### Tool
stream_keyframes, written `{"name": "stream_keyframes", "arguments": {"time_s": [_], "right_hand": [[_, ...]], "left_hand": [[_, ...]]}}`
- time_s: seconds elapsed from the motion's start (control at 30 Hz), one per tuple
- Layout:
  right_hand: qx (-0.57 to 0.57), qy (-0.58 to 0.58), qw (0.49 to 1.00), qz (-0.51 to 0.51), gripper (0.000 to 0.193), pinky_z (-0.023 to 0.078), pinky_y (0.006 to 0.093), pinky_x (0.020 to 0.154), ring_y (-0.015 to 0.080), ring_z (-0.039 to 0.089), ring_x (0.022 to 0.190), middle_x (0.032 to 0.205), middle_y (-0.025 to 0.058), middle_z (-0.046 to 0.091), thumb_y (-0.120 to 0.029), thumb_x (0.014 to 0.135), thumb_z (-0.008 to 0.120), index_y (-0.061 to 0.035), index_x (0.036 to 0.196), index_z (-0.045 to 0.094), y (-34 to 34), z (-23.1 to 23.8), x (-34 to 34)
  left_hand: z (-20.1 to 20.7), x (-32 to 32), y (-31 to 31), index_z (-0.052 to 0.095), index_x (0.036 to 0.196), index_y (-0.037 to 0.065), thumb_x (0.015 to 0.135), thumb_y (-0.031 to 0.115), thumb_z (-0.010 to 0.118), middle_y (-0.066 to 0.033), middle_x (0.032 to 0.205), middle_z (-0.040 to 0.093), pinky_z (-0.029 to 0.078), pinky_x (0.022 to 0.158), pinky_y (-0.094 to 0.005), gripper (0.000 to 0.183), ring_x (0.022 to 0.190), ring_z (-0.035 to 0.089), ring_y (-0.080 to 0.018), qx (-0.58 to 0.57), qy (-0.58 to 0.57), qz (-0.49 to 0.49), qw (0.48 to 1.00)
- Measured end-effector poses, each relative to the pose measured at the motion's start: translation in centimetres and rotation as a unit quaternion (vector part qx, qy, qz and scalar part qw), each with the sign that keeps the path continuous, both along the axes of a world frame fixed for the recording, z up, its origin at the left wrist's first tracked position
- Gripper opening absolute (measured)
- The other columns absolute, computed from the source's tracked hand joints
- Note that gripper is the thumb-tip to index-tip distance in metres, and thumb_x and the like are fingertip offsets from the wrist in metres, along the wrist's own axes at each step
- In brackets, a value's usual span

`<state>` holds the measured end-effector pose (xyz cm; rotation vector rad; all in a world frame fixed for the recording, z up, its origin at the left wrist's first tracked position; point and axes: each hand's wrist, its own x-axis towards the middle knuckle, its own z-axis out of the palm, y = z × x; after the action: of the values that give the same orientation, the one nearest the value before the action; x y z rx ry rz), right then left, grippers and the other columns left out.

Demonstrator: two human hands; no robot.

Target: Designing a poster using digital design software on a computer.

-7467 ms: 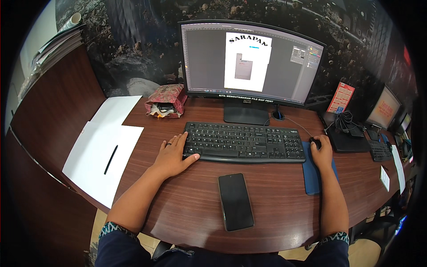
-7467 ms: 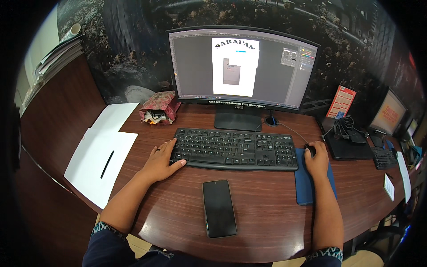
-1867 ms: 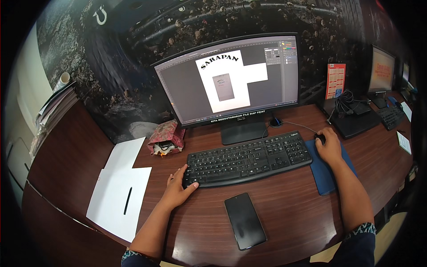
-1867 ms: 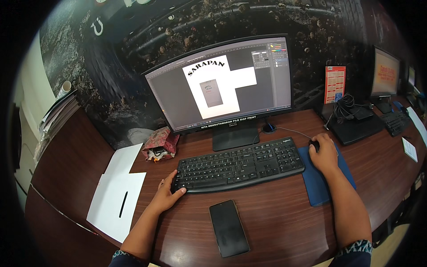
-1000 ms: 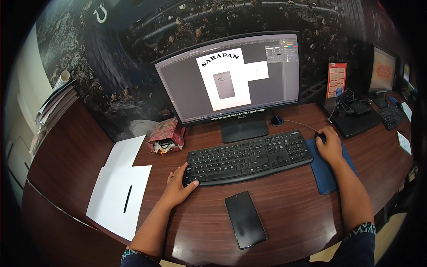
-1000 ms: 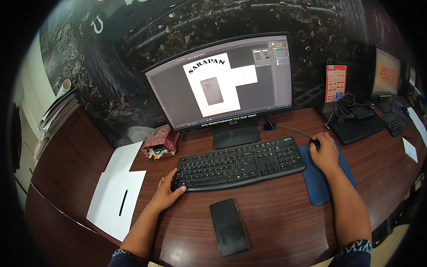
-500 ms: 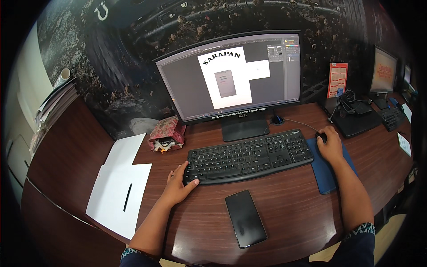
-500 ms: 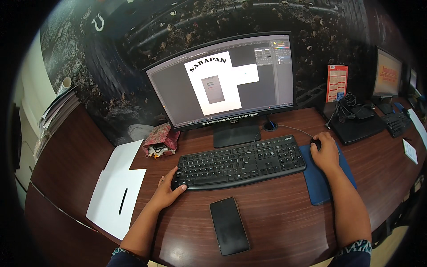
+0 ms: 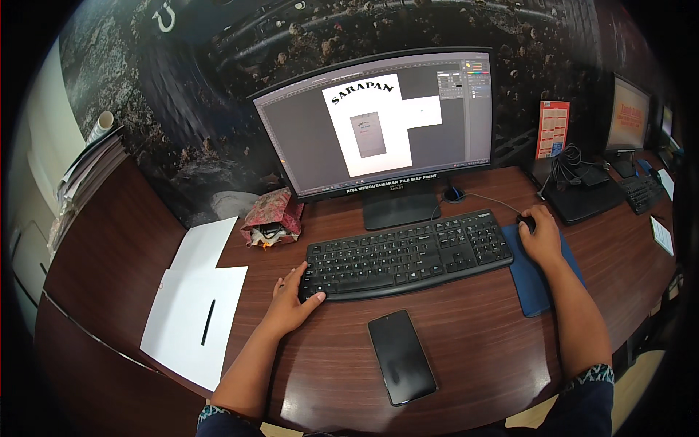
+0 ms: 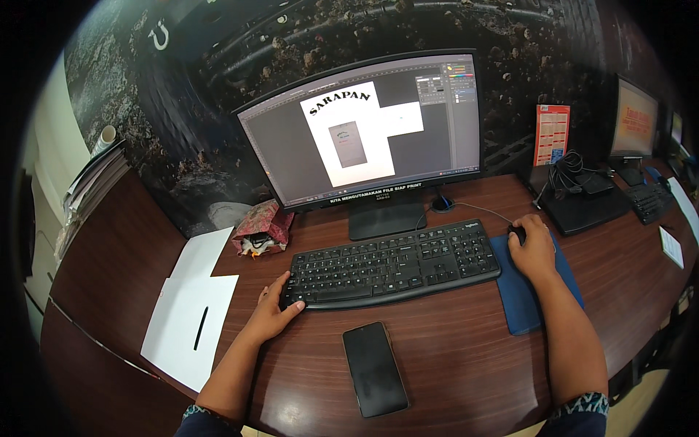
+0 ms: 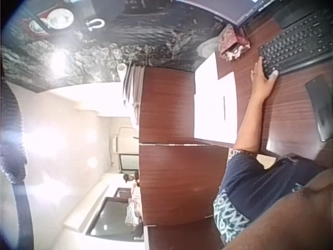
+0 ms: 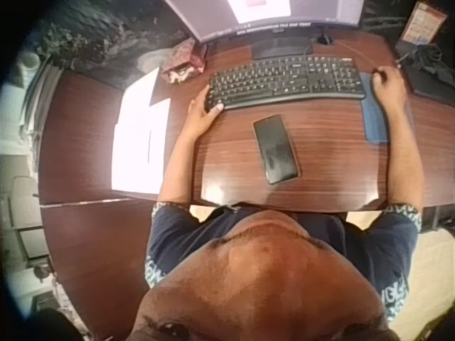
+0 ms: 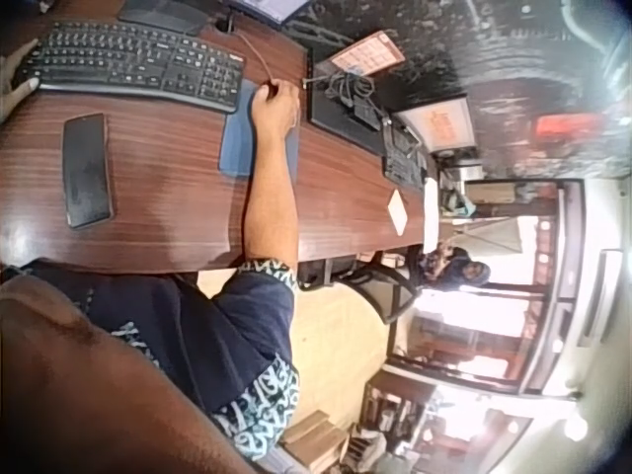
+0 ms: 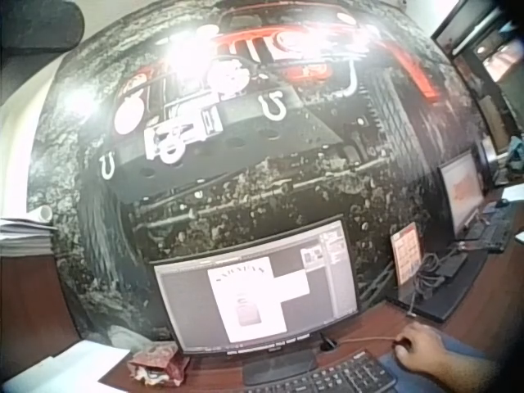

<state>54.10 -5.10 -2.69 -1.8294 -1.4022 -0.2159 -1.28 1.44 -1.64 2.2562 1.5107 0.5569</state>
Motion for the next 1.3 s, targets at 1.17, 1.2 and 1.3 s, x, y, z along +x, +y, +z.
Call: {"name": "stream_keyframes", "arguments": {"time_s": [1.17,1.2,1.3], "right_hand": [[-0.01,0.003,1.0,-0.003,0.023,0.047,0.046,0.101,0.0384,0.062,0.112,0.115,0.0147,0.065,-0.01,0.084,0.071,-0.0034,0.106,0.067,-0.09,0.2,-0.23],[-0.013,0.004,1.0,-0.005,0.023,0.047,0.046,0.101,0.0384,0.062,0.111,0.115,0.0146,0.065,-0.01,0.084,0.071,-0.0035,0.106,0.067,-0.06,0.19,-0.22],[-0.012,0.004,1.0,-0.005,0.023,0.047,0.0461,0.1,0.0385,0.062,0.111,0.115,0.0145,0.065,-0.01,0.084,0.071,-0.0037,0.106,0.068,0.02,0.02,-0.03]], "left_hand": [[0.14,0.37,-0.39,0.031,0.16,0.003,0.095,0.036,0.071,-0.0244,0.158,0.044,0.013,0.125,-0.0549,0.083,0.15,0.037,-0.0379,0.022,0.01,-0.004,1.0],[0.11,0.37,-0.39,0.031,0.16,0.003,0.096,0.036,0.071,-0.0243,0.158,0.044,0.013,0.125,-0.055,0.082,0.15,0.037,-0.0377,0.024,0.013,-0.003,1.0],[0.22,0.41,-0.41,0.031,0.16,0.004,0.096,0.036,0.071,-0.0241,0.158,0.043,0.013,0.126,-0.0549,0.082,0.15,0.036,-0.0373,0.016,0.009,-0.003,1.0]]}}
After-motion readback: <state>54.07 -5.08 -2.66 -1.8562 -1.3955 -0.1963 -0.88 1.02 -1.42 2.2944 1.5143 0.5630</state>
